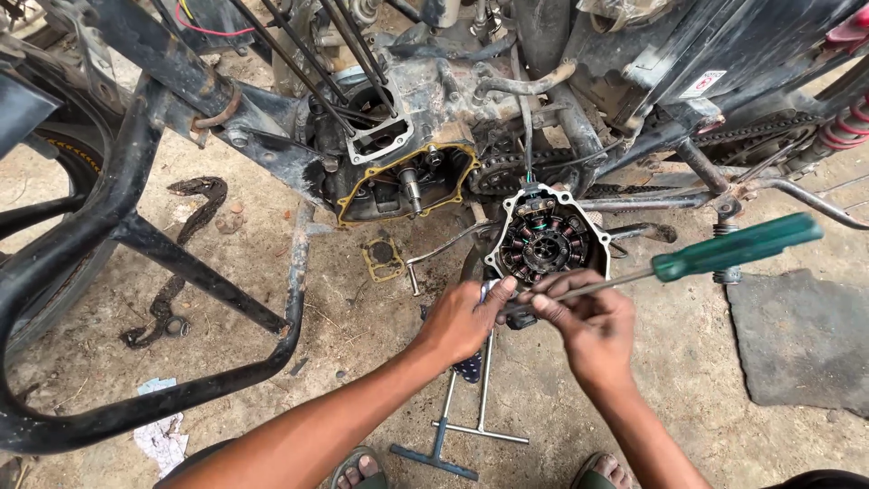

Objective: Cleaning and inspecting internal components of a dismantled motorcycle engine using a cloth and a screwdriver.

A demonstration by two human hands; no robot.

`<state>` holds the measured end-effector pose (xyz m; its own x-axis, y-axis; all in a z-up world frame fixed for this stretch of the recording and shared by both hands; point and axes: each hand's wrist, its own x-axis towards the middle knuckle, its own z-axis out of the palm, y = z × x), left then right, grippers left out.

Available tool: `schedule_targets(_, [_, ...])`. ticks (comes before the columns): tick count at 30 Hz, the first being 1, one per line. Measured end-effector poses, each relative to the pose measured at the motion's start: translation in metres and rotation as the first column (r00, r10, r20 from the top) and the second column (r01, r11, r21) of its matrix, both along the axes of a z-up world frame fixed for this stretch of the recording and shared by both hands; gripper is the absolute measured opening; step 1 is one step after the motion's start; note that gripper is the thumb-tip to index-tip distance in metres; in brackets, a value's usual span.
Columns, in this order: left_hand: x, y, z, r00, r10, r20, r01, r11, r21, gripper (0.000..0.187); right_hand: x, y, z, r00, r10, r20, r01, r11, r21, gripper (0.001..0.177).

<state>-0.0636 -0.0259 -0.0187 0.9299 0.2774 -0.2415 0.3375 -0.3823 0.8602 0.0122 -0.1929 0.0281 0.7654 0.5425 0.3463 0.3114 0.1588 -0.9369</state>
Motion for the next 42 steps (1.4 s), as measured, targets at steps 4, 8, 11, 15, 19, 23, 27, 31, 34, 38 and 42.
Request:
schedule_targets(4, [0.012,0.012,-0.013,0.993,0.118,-0.024,-0.119,0.990,-0.072,0.078,0.012,0.001,0.040,0.994,-0.030,-0.106,0.034,0.999,0.031,0.014])
schedule_targets(8, [0.012,0.027,-0.028,0.953,0.261,-0.155,-0.282,0.950,-0.136,0.064,0.032,-0.006,0.050,0.911,-0.157,0.382,0.192,0.980,-0.057,0.014])
schedule_targets(11, [0.017,0.034,-0.020,0.933,0.327,-0.150,-0.328,0.944,0.018,0.070,0.030,0.004,0.037,0.838,-0.182,0.514,0.185,0.982,0.047,0.016])
schedule_targets(15, [0.021,0.029,0.008,0.971,0.222,-0.085,-0.224,0.974,-0.023,0.049,0.021,0.017,0.039,0.819,-0.182,0.544,0.189,0.981,0.043,0.016])
schedule_targets(19, [0.035,0.031,0.009,0.964,0.242,-0.111,-0.236,0.969,0.070,0.047,0.024,0.017,0.000,0.806,-0.181,0.563,0.296,0.948,-0.119,0.010])
schedule_targets(23, [0.049,0.033,-0.006,0.966,0.252,-0.055,-0.244,0.962,0.125,0.045,-0.006,0.010,-0.020,0.852,-0.094,0.516,0.256,0.933,-0.253,0.015])
schedule_targets(27, [0.055,0.026,0.000,0.957,0.290,0.002,-0.288,0.949,0.130,0.047,-0.023,-0.002,-0.019,0.869,-0.024,0.494,0.207,0.924,-0.320,0.016])
schedule_targets(31, [0.043,0.020,0.029,0.958,0.287,-0.012,-0.274,0.925,0.264,0.043,-0.014,-0.012,-0.014,0.876,-0.058,0.478,0.221,0.930,-0.292,0.013])
schedule_targets(34, [0.041,0.016,0.049,0.950,0.208,0.234,-0.292,0.856,0.427,0.037,-0.011,-0.013,-0.008,0.926,-0.139,0.352,0.277,0.883,-0.380,0.020])
schedule_targets(38, [0.050,0.009,0.064,0.963,0.103,0.250,-0.231,0.794,0.563,0.036,-0.017,-0.020,-0.030,0.943,-0.081,0.322,0.232,0.856,-0.462,0.035])
schedule_targets(42, [0.061,0.018,0.050,0.965,0.059,0.256,-0.210,0.758,0.617,0.029,-0.026,-0.023,-0.024,0.908,0.020,0.418,0.202,0.853,-0.480,0.040])
